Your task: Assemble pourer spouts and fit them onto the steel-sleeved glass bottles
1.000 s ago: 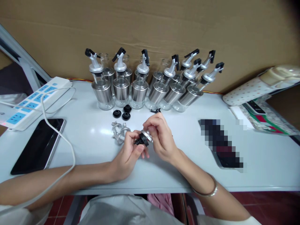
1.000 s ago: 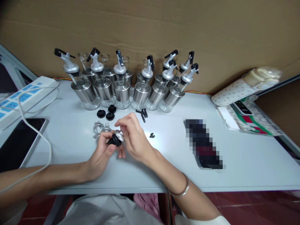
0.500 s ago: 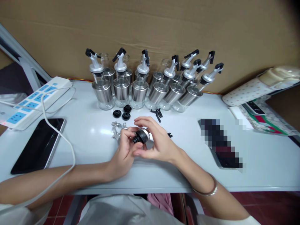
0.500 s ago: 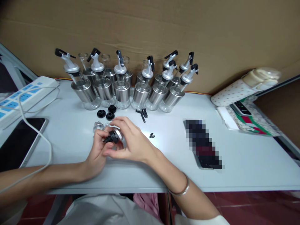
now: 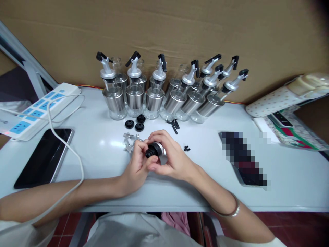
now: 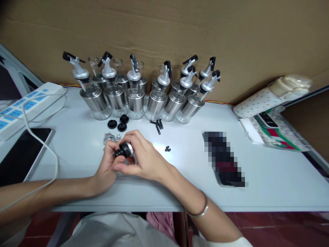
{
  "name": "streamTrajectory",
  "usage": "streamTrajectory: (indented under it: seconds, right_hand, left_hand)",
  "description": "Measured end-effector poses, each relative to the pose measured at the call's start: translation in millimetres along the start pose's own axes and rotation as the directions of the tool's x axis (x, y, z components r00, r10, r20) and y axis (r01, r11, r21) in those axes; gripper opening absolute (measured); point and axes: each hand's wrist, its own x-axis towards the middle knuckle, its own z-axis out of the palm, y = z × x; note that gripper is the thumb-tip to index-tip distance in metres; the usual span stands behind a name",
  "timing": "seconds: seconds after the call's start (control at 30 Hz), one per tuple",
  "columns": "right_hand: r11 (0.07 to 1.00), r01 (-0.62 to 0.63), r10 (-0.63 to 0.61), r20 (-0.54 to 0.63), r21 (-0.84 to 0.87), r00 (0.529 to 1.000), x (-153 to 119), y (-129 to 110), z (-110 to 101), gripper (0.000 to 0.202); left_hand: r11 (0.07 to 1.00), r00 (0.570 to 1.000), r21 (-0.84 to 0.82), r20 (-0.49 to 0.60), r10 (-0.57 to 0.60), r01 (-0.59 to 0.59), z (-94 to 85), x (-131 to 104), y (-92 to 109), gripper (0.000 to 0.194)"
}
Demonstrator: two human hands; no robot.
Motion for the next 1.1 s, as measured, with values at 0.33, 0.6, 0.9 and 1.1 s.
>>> streamTrajectory:
  seconds: [0.33,0.6,0.9,1.1]
  right_hand:
    - [0.995,0.086,-0.085,0.027,-0.041,0.996,0.5,0.8,-2.3,0.06]
    - [0.994,0.103,-0.105,0.033,0.04,0.994,-2.1,4.1,0.1,0.066]
    - [0.998,0.046,-0.048,0.037,0.041,0.998,-3.5,3.4,2.0,0.048]
    - [0.999,0.033,-0.034,0.024,0.039,0.999,-3.2,2.6,3.1,0.038]
  left_hand:
    - [0.999,0.997,-0.032,0.066,0.038,-0.036,-2.7,-0.2,3.3,0.04]
    - [0.997,0.992,-0.073,0.12,0.044,-0.035,-4.3,-3.3,-1.1,0.041]
    - [0.997,0.998,-0.053,0.028,0.063,-0.061,-0.2,6.4,8.2,0.041]
    - [0.999,1.0,-0.053,0.017,-0.004,0.005,-0.3,5.6,8.2,0.039]
